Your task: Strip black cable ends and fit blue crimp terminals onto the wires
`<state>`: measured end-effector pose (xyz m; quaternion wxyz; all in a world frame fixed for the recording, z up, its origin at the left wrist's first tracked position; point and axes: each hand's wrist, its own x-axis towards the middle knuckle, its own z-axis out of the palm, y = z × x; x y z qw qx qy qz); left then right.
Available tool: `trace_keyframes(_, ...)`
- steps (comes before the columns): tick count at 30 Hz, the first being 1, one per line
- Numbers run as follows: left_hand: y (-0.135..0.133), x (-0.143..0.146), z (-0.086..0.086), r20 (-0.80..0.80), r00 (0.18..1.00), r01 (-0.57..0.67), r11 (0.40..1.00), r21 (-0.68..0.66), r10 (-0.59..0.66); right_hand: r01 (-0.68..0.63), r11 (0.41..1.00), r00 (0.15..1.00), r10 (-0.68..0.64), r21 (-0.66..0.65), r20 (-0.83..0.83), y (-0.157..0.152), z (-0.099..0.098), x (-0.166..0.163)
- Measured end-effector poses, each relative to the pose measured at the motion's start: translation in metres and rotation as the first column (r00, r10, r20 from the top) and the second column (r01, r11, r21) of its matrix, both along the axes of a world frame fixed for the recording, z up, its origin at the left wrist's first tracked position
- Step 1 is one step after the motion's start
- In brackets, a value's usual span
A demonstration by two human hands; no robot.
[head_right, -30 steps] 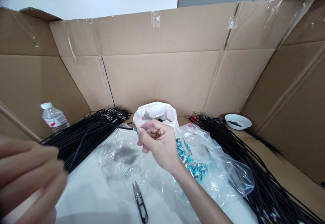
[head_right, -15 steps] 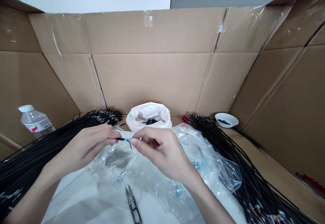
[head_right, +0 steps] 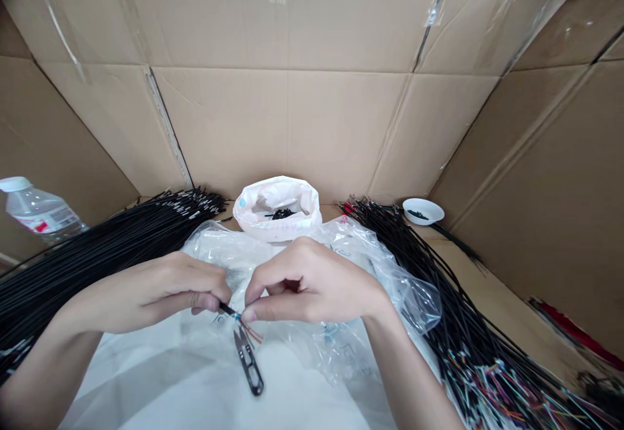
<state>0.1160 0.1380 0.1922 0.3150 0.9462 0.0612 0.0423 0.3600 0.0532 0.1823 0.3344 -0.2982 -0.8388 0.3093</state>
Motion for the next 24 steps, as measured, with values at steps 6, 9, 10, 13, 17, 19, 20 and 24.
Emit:
trace_keyframes(6, 0.003, 0.002, 0.0, 0.034, 0.998, 0.061, 0.996, -0.071, -0.059, -0.091, 0.975, 0.996, 0.084, -0.204, -0.041, 0.005, -0.006, -0.003)
trace_keyframes(9, 0.004, 0.0, 0.001, 0.075, 0.994, 0.081, 0.993, -0.081, -0.075, -0.2, 0.902, 0.975, 0.146, -0.384, -0.165, 0.013, -0.014, -0.005)
trace_keyframes(10, 0.004, 0.0, 0.002, 0.086, 0.994, 0.078, 0.994, -0.073, -0.072, -0.219, 0.877, 0.97, 0.15, -0.427, -0.191, 0.015, -0.016, -0.006)
trace_keyframes(13, 0.006, -0.002, 0.002, 0.101, 0.993, 0.061, 0.997, -0.046, -0.056, -0.212, 0.863, 0.97, 0.128, -0.459, -0.207, 0.015, -0.019, -0.009)
trace_keyframes(17, 0.008, -0.005, 0.004, 0.117, 0.991, 0.061, 0.998, -0.028, -0.058, -0.088, 0.948, 0.983, 0.033, -0.306, -0.18, 0.007, -0.019, -0.014)
trace_keyframes(19, 0.008, -0.008, 0.006, 0.139, 0.99, 0.041, 0.999, -0.009, -0.039, 0.038, 0.99, 0.984, -0.06, -0.135, -0.168, 0.005, -0.021, -0.016)
trace_keyframes(20, 0.008, -0.009, 0.006, 0.154, 0.988, 0.023, 1.0, 0.005, -0.023, 0.112, 0.993, 0.979, -0.116, -0.032, -0.168, 0.005, -0.022, -0.017)
trace_keyframes(24, 0.003, -0.013, 0.007, 0.21, 0.972, -0.128, 0.989, 0.076, 0.11, 0.29, 0.947, 0.942, -0.258, 0.136, -0.215, 0.009, -0.03, -0.019)
